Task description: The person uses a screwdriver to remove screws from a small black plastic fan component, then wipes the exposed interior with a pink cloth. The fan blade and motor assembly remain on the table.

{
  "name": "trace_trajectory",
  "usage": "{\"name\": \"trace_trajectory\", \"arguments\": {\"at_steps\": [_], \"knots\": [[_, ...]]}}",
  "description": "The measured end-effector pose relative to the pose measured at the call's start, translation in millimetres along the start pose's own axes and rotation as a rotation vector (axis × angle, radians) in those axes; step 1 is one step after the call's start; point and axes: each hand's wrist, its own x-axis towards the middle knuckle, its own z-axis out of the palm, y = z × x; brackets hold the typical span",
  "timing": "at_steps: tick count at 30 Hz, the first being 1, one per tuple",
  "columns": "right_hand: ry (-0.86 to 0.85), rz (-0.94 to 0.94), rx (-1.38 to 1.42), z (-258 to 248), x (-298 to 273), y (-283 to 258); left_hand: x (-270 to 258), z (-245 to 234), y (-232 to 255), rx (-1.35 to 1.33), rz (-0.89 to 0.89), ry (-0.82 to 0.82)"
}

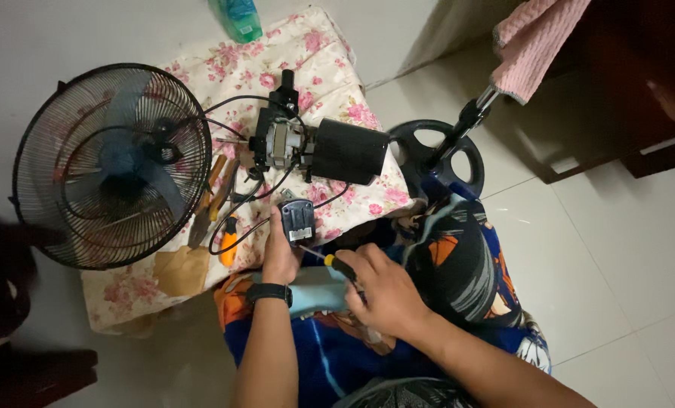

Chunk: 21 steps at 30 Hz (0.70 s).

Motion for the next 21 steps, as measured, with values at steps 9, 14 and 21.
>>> {"name": "trace_trajectory", "arguments": {"at_steps": [9,14,21], "knots": [[-0.020,0.033,0.060,-0.9,-0.3,-0.1,4.8,-2.7,-2.4,-0.020,-0.003,-0.005],[-0.150,0.295,0.072,-2.6,3.4,-1.5,4.1,-2.6,-0.6,-0.033,-0.027,0.016],[0.022,0.054,0.015,1.5,-0.5,-2.1,2.4,-2.2,-0.8,-0.016,0.005,-0.012]]}}
